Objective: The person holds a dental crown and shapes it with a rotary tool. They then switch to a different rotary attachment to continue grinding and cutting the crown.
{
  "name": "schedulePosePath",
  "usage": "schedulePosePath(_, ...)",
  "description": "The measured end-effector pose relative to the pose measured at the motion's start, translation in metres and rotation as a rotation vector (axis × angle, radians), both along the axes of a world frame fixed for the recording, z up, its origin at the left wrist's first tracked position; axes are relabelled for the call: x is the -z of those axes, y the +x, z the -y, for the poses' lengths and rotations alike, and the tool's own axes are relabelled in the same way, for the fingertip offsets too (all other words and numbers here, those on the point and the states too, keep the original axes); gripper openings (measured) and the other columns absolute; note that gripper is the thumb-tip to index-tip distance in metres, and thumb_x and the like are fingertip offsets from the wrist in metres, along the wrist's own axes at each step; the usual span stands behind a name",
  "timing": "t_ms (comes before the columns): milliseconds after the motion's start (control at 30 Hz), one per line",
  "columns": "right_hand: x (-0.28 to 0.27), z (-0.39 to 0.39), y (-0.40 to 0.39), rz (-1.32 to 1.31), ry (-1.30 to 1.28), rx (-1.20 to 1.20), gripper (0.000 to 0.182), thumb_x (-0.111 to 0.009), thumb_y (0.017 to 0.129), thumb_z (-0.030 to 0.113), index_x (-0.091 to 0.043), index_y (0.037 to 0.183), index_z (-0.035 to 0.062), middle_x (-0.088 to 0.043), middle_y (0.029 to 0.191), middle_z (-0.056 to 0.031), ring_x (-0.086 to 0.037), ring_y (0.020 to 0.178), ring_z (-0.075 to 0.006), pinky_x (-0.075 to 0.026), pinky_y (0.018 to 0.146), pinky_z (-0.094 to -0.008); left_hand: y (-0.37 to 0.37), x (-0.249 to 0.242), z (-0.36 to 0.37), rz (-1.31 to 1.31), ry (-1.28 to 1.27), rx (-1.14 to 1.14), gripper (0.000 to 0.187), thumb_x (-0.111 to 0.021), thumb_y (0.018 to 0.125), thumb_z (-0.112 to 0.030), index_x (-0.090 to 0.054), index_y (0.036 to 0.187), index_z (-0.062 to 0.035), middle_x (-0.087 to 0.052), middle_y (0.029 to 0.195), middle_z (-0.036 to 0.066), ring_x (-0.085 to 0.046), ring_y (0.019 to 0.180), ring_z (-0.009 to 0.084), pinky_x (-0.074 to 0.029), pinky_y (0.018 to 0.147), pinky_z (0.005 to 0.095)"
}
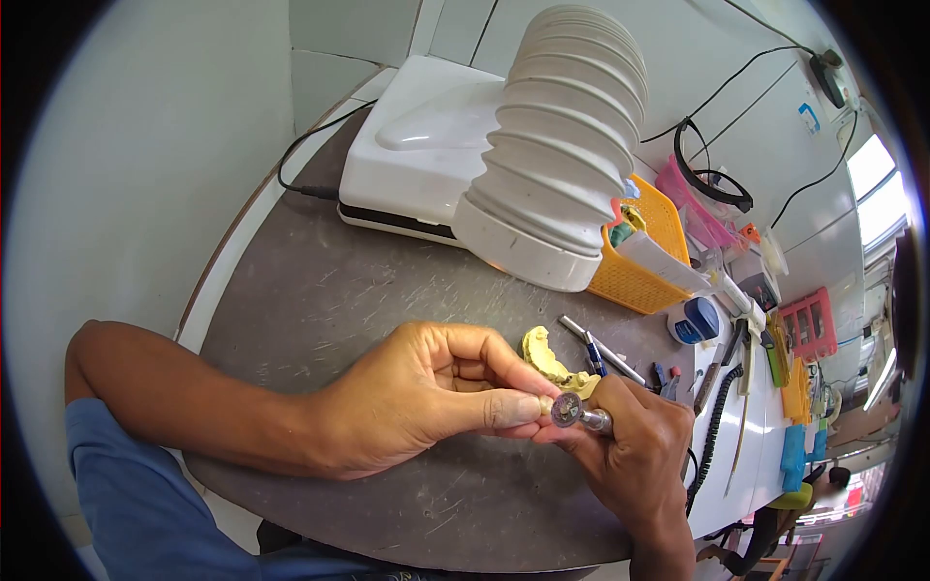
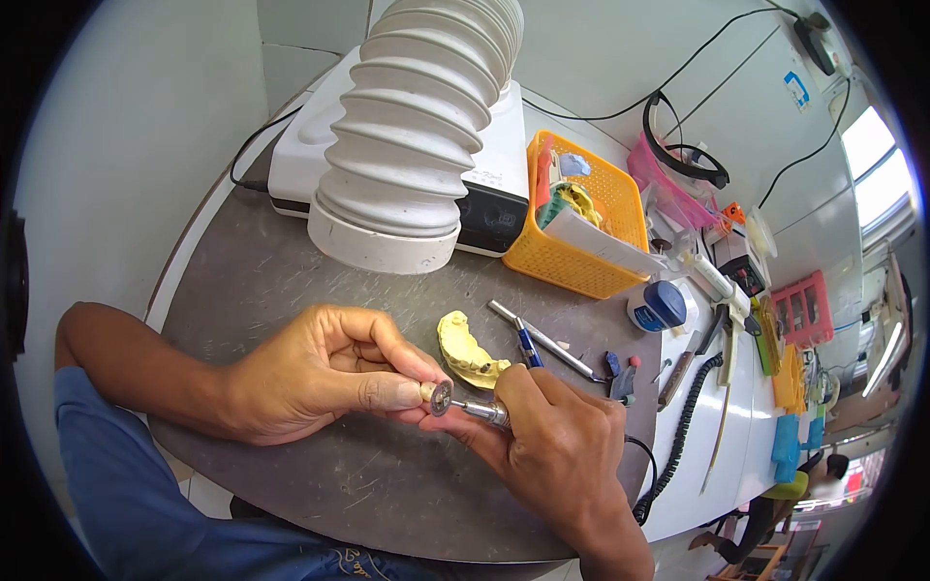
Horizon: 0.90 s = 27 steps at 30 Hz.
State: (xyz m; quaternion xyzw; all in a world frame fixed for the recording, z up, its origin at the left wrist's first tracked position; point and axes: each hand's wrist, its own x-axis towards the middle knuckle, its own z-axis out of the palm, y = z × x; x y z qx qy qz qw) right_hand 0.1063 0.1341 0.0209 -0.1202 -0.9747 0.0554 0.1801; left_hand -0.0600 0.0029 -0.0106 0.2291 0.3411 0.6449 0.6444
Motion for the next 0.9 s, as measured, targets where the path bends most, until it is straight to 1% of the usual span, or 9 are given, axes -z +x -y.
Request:
schedulePosePath(200, 0.0006, -0.0002, -0.0008, -0.007, 0.003, -0.011, 0.049, -0.078, 0.066, 0.046, -0.047, 0.062, 0.0084, -0.046, 0.05, -0.0021, -0.049, 0.04, -0.0176, -0.035, 0.037, -0.0314, 0.0005, -0.0014, 0.0008, 0.022, 0.011, -0.01, 0.012, -0.06, 0.086, 0.004, -0.06, 0.099, 0.0031, -0.063, 0.107, 0.019, -0.064, 0.097, 0.0183, -0.054, 0.088, 0.0292)
schedulePosePath(400, 0.0016, -0.0006, -0.0008, -0.013, 0.012, -0.016, 0.048, -0.078, 0.066, 0.045, -0.047, 0.062, 0.0085, -0.046, 0.05, -0.0019, -0.049, 0.04, -0.0176, -0.035, 0.037, -0.0314, 0.0008, -0.0018, 0.0008, -0.017, -0.003, -0.015, 0.012, -0.06, 0.087, 0.004, -0.06, 0.099, 0.0027, -0.063, 0.107, 0.018, -0.064, 0.097, 0.0183, -0.054, 0.089, 0.0295)
schedulePosePath(900, 0.0006, -0.0001, -0.0017, 0.007, 0.004, -0.005, 0.048, -0.077, 0.068, 0.045, -0.047, 0.062, 0.0087, -0.046, 0.051, -0.0022, -0.051, 0.041, -0.0185, -0.036, 0.037, -0.0321, 0.0014, -0.0041, 0.0016, 0.006, -0.002, -0.02, 0.012, -0.06, 0.087, 0.004, -0.06, 0.098, 0.0019, -0.062, 0.108, 0.017, -0.063, 0.099, 0.0184, -0.053, 0.09, 0.0294)
